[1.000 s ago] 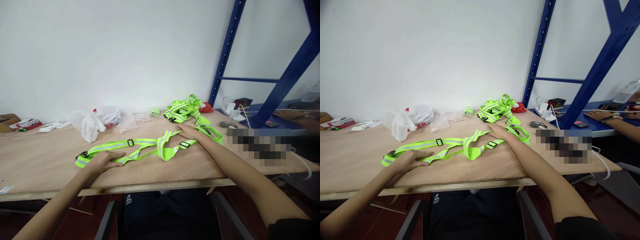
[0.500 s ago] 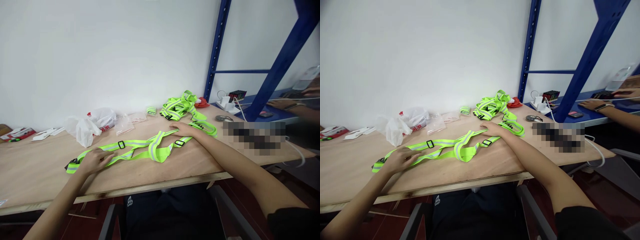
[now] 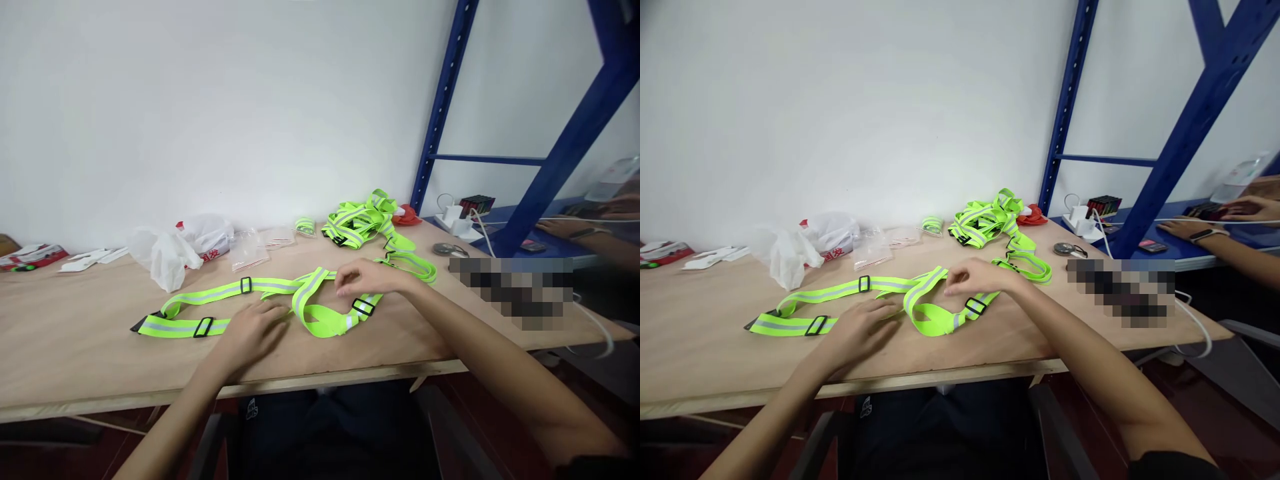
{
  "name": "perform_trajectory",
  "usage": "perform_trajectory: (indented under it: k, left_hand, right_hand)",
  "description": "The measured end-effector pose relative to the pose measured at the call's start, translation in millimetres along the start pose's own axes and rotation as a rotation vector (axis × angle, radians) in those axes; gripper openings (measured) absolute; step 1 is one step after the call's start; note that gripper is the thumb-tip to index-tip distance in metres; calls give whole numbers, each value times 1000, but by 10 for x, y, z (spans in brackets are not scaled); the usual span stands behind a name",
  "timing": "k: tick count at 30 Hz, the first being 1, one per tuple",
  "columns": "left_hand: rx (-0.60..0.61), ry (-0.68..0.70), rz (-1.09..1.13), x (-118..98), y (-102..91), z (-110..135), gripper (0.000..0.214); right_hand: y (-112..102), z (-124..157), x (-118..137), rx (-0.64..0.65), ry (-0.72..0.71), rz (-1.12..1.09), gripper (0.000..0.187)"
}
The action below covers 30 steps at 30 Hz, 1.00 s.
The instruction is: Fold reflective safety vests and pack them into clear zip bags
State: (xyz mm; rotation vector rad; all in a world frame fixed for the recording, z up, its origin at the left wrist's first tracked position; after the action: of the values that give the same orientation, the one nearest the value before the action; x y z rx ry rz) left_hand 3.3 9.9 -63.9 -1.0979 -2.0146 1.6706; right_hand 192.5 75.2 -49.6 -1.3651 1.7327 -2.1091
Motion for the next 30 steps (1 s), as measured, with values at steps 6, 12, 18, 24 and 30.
perform_trajectory:
  k: [6, 12, 18, 24, 30]
  left_hand:
    - [-33, -115, 139, 103, 90, 64, 30]
    - [-43, -226, 253, 216, 13, 99, 28]
    - [-76, -296, 280, 325, 14, 166, 29]
    - [-99, -395, 287, 430, -11, 230, 30]
    - [-91, -440, 209, 512, 4, 262, 31]
  right_hand:
    - [418, 385, 222, 101, -4, 9, 28]
    - [444, 611, 177, 58, 89, -19, 33]
    - [527, 617, 287, 78, 101, -165, 46]
    - [538, 608, 250, 20, 142, -126, 38]
    - [324, 681, 150, -187, 150, -29, 20]
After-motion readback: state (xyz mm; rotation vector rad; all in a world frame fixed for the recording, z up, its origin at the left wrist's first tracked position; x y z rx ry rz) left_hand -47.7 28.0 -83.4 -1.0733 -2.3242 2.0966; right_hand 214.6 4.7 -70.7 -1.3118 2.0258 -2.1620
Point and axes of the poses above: each hand's wrist, its own z-axis away from the middle knuckle, its own y-axis out of the palm, x = y × z, the point moved 10 cm from there along -z, towards the middle knuckle, and after that the axes turned 10 degrees about z, right-handed, at the moved point
